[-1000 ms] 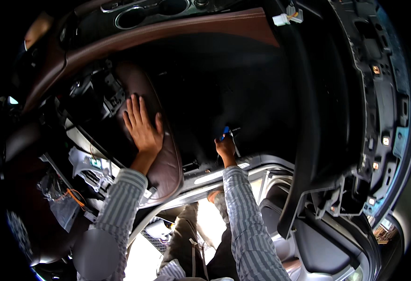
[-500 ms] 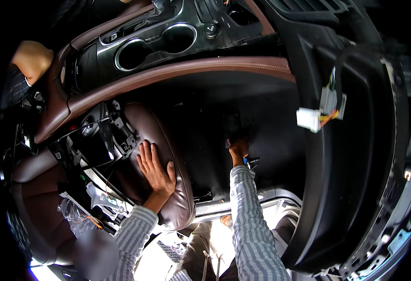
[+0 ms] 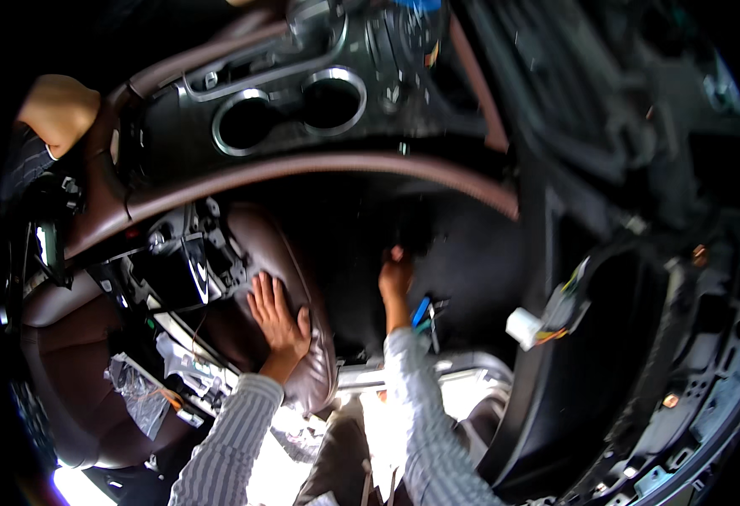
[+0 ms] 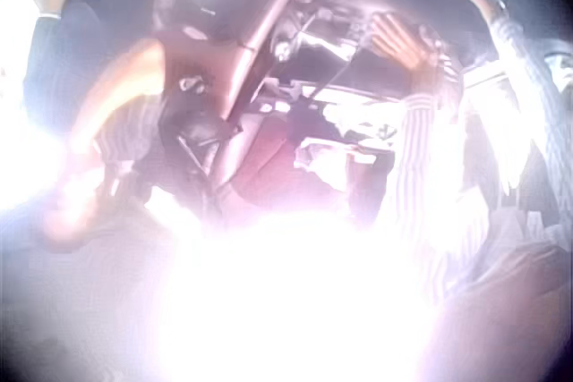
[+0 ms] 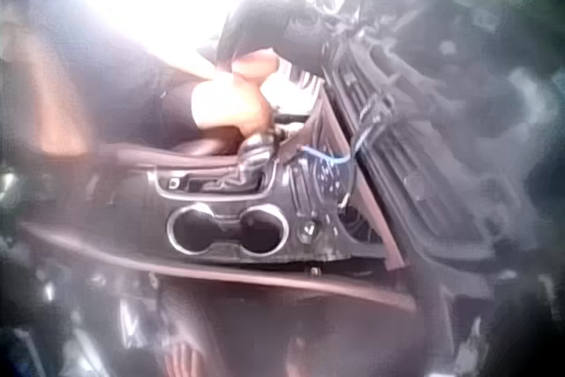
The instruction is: The person installs a center console trim piece and a dashboard panel inside a car. They use a blue screwdriver to secure the components and connect wiring harnesses.
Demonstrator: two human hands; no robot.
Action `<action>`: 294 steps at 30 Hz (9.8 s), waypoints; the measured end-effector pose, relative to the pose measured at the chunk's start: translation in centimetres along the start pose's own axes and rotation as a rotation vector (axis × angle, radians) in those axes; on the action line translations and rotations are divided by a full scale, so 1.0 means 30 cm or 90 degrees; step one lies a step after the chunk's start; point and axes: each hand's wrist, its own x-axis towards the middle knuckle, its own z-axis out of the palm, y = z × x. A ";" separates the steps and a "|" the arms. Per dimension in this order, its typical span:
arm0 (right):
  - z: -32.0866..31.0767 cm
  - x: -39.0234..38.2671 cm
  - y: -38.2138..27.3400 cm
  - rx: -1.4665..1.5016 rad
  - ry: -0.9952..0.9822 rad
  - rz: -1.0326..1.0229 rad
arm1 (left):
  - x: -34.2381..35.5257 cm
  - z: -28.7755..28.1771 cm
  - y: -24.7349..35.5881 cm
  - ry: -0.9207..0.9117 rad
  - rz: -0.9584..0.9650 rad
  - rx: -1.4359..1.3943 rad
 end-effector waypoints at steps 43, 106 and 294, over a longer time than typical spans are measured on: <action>-0.120 -0.282 -1.341 -0.580 -0.151 -0.663 | -0.044 0.073 -0.037 0.011 -0.006 -0.082; -0.011 -0.257 -1.168 -0.497 0.033 -0.900 | 0.649 -0.691 -0.152 0.137 0.179 0.077; -0.041 -0.216 -1.222 -0.642 -0.170 -0.664 | 0.647 -0.424 -0.045 0.248 0.170 0.049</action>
